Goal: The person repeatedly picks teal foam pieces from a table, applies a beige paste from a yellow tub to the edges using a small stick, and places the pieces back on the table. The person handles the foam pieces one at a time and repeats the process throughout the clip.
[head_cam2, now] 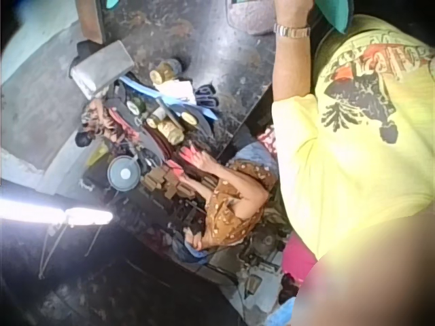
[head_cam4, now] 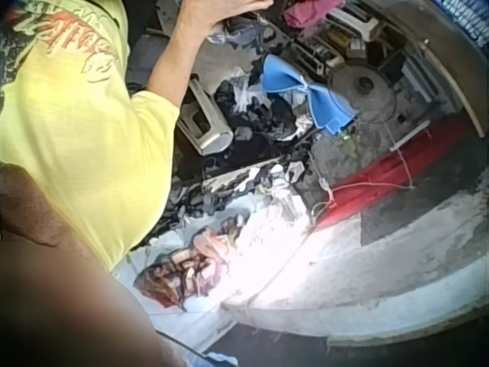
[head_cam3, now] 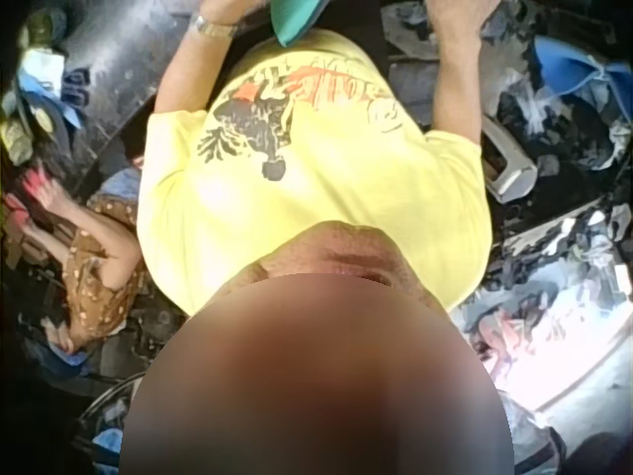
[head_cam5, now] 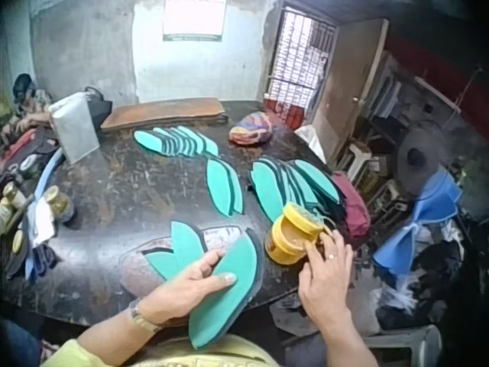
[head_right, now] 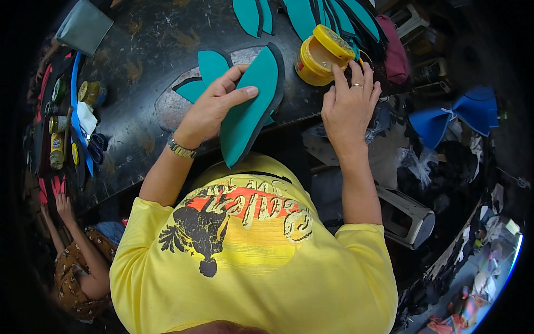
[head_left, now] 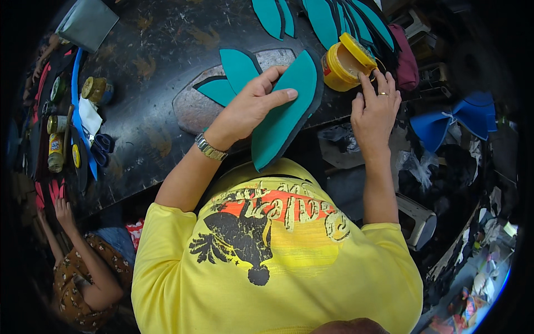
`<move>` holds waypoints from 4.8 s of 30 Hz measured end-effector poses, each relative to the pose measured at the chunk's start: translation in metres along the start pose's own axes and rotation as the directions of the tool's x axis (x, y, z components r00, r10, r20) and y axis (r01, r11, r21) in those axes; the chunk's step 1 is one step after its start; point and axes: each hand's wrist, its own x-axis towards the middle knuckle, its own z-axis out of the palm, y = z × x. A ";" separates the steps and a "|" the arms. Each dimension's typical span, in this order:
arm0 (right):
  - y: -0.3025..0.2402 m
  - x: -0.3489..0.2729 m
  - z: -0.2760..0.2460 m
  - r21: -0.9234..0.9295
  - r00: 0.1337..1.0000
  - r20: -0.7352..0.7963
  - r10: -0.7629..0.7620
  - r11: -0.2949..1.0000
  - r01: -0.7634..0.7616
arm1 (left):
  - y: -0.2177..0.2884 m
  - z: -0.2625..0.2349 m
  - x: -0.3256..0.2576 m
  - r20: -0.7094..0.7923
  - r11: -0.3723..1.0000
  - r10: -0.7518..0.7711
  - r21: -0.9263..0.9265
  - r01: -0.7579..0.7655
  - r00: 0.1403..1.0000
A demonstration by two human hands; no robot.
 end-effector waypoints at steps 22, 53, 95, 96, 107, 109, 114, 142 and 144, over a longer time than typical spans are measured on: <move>-0.029 0.000 0.019 0.882 0.985 -0.055 -0.163 0.455 0.124 | 0.005 0.007 -0.014 0.208 0.971 -0.052 -0.216 0.098 0.977; -0.032 -0.001 0.010 0.821 0.996 -0.091 0.023 0.568 0.062 | 0.011 -0.004 -0.020 0.168 0.987 -0.056 -0.141 0.080 0.984; -0.038 -0.009 0.028 0.957 0.995 0.071 -0.066 0.286 -0.049 | 0.004 -0.009 -0.023 0.190 0.994 -0.030 -0.100 0.049 0.981; -0.037 -0.008 0.028 0.925 0.991 0.027 -0.128 0.379 0.024 | 0.004 -0.009 -0.023 0.187 0.996 -0.023 -0.079 0.039 0.982; -0.046 -0.024 0.013 0.870 0.855 0.131 -0.502 0.472 0.144 | -0.005 -0.017 -0.012 0.072 0.943 -0.028 -0.328 0.051 0.997; -0.050 -0.023 0.011 0.864 0.834 0.080 -0.545 0.456 0.215 | -0.001 -0.023 -0.004 -0.018 0.957 -0.007 -0.291 0.002 1.000; -0.037 -0.012 0.011 0.934 0.978 0.042 -0.206 0.356 0.035 | 0.030 -0.076 0.062 -0.332 0.984 0.097 -0.112 -0.142 0.938; 0.016 0.027 0.015 0.003 0.994 0.013 -0.107 0.994 0.107 | 0.006 -0.085 0.003 -0.224 -0.075 0.423 0.957 0.280 0.878; 0.011 0.031 0.017 -0.046 0.994 0.083 -0.076 0.996 0.080 | -0.002 -0.086 0.004 -0.246 -0.053 0.417 0.954 0.294 0.875</move>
